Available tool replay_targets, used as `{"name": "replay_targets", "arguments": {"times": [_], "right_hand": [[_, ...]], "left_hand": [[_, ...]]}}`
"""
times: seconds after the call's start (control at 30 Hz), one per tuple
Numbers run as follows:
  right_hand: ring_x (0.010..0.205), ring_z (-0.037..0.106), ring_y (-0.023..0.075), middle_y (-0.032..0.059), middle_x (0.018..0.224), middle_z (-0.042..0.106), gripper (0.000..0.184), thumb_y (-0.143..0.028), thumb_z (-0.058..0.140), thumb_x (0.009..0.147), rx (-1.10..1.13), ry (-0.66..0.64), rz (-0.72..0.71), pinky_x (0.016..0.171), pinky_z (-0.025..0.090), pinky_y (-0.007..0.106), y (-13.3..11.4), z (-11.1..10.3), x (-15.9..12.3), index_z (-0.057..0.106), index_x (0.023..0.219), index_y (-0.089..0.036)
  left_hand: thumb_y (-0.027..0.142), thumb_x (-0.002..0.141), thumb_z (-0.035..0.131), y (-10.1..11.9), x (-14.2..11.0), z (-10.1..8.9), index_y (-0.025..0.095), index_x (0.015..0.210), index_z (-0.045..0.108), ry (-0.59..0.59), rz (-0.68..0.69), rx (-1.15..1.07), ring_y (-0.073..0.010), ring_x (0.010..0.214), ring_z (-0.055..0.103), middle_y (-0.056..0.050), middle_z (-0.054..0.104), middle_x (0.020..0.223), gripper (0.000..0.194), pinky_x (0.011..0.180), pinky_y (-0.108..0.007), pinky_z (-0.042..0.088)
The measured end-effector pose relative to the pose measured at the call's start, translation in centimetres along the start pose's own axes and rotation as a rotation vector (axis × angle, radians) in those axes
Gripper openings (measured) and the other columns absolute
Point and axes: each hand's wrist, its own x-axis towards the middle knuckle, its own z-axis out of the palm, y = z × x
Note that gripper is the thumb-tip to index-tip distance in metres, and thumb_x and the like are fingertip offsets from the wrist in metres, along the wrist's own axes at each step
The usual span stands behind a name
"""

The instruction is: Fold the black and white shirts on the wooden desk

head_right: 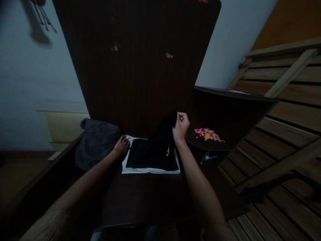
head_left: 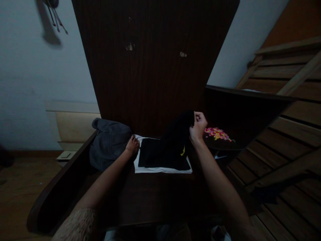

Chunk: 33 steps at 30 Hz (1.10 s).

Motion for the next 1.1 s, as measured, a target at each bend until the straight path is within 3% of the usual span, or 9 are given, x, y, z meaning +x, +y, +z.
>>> {"name": "replay_targets", "arguments": {"times": [0.2,0.27,0.4,0.53,0.67,0.77,0.93,1.0,1.1], "right_hand": [[0.068,0.055,0.0152,-0.0011,0.071,0.054,0.02,-0.039,0.056,0.081,-0.116,0.227,-0.111,0.064,0.046,0.027,-1.0,-3.9,2.2,0.056,0.077,-0.019],[0.068,0.055,0.0153,-0.0009,0.071,0.056,0.022,-0.041,0.056,0.082,-0.148,0.173,-0.13,0.062,0.045,0.027,-1.7,-4.6,2.9,0.058,0.077,-0.019],[0.062,0.054,0.0147,-0.0004,0.065,0.059,0.03,-0.045,0.056,0.084,-0.263,-0.31,-0.127,0.06,0.042,0.027,-3.0,-3.8,2.0,0.063,0.074,-0.019],[0.06,0.056,0.0148,0.0018,0.064,0.065,0.025,-0.039,0.06,0.084,-0.579,-0.809,-0.165,0.06,0.038,0.026,-3.5,-1.8,-0.2,0.068,0.07,-0.02],[0.059,0.056,0.0151,0.0004,0.058,0.062,0.017,-0.029,0.065,0.08,-0.764,-0.986,-0.234,0.059,0.035,0.026,-3.9,-0.3,-1.2,0.066,0.064,-0.022],[0.058,0.054,0.0149,-0.0001,0.058,0.061,0.018,-0.031,0.064,0.081,-0.726,-0.975,-0.299,0.058,0.034,0.026,-5.1,0.2,-0.9,0.066,0.065,-0.022],[0.059,0.054,0.0148,0.0009,0.063,0.063,0.029,-0.041,0.057,0.087,-0.466,-0.722,-0.317,0.059,0.038,0.027,-7.3,0.1,1.3,0.065,0.069,-0.019],[0.061,0.055,0.0152,0.001,0.064,0.062,0.033,-0.046,0.059,0.085,-0.342,-0.65,-0.299,0.06,0.04,0.028,-7.9,0.2,2.3,0.064,0.069,-0.018],[0.066,0.057,0.0161,0.0011,0.066,0.062,0.038,-0.055,0.062,0.082,-0.156,-0.599,-0.267,0.062,0.043,0.028,-8.8,1.0,3.3,0.062,0.071,-0.018]], "left_hand": [[0.014,0.08,0.045,-2.0,-0.9,0.7,0.009,0.114,0.069,0.017,-0.064,0.004,-0.0342,0.12,0.052,-0.021,0.069,0.112,0.041,0.107,-0.051,0.027],[0.015,0.081,0.046,-1.8,-0.9,0.0,0.008,0.11,0.07,0.012,-0.065,0.026,-0.034,0.118,0.053,-0.022,0.068,0.112,0.038,0.106,-0.049,0.029],[0.017,0.081,0.049,-0.3,-0.7,-2.8,0.008,0.108,0.069,0.043,-0.081,-0.07,-0.0347,0.113,0.056,-0.021,0.067,0.114,0.035,0.101,-0.05,0.037],[0.027,0.092,0.042,3.4,-1.9,-6.8,0.014,0.107,0.068,0.193,-0.008,-0.528,-0.0251,0.107,0.061,-0.013,0.069,0.111,0.032,0.098,-0.04,0.044],[0.045,0.091,0.05,7.7,-3.9,-9.9,0.02,0.101,0.068,0.251,0.066,-0.852,-0.0196,0.09,0.066,-0.005,0.072,0.099,0.033,0.084,-0.033,0.05],[0.043,0.087,0.056,8.8,-4.3,-11.0,0.019,0.087,0.068,0.309,-0.059,-0.872,-0.0181,0.07,0.064,-0.003,0.07,0.078,0.027,0.069,-0.031,0.05],[0.03,0.089,0.048,6.1,-3.8,-13.5,0.019,0.084,0.065,0.455,-0.202,-0.922,-0.0172,0.072,0.063,-0.004,0.069,0.08,0.021,0.069,-0.03,0.05],[0.036,0.091,0.047,5.5,-4.0,-14.8,0.019,0.09,0.065,0.423,-0.162,-0.97,-0.0174,0.076,0.064,-0.004,0.069,0.085,0.025,0.07,-0.03,0.051],[0.047,0.086,0.058,6.3,-4.6,-15.7,0.02,0.11,0.062,0.341,0.051,-0.974,-0.0214,0.098,0.064,-0.007,0.066,0.111,0.036,0.083,-0.034,0.053]]}}
